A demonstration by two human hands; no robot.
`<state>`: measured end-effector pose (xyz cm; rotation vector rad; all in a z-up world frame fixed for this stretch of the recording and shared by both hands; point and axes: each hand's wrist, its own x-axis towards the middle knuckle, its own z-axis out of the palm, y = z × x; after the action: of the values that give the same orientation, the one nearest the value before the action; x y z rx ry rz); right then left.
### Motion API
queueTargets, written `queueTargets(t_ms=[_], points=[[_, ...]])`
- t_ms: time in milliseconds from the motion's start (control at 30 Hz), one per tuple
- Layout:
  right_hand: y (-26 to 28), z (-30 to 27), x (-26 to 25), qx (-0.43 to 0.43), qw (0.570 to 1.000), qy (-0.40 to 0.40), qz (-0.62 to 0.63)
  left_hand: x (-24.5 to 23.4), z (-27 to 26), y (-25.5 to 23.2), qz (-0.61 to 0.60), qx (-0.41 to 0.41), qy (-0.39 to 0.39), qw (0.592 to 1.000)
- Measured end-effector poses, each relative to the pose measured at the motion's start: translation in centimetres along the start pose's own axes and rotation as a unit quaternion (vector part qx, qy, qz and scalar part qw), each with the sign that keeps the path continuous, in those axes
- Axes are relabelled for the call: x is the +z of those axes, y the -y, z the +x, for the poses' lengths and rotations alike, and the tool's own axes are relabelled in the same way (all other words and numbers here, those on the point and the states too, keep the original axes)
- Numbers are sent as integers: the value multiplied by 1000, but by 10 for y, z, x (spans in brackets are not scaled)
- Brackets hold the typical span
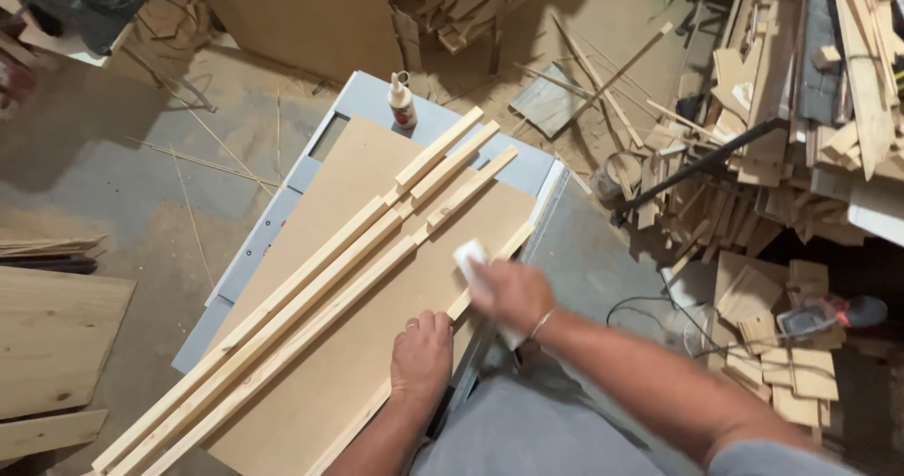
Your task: Organizing notched wooden slats and applying glue or cleaning joints on a workbench
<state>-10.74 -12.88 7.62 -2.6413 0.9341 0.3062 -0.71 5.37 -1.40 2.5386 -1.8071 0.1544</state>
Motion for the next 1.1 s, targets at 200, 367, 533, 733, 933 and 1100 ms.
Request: queueTargets(t_ms=[200, 367, 533, 733, 933, 1100], points=[[-48, 29, -4, 137, 986, -44, 81, -7, 1, -1, 5, -2, -23, 1000], [-24, 14, -32, 71, 995, -52, 47, 0, 0, -1, -4, -3, -13, 1000], [-21, 14, -26, 186, 982, -9, 25, -6, 4, 0, -2, 1, -41, 999], [-47, 23, -4, 75, 989, -50, 116, 1, 0, -1, -6, -1, -24, 1000], [-9, 15, -2, 94, 993, -18, 73, -1, 4, 0, 2, 2, -21, 1000], [-38, 23, -73, 220, 971, -2, 92, -2, -1, -2, -29, -4, 14, 999]])
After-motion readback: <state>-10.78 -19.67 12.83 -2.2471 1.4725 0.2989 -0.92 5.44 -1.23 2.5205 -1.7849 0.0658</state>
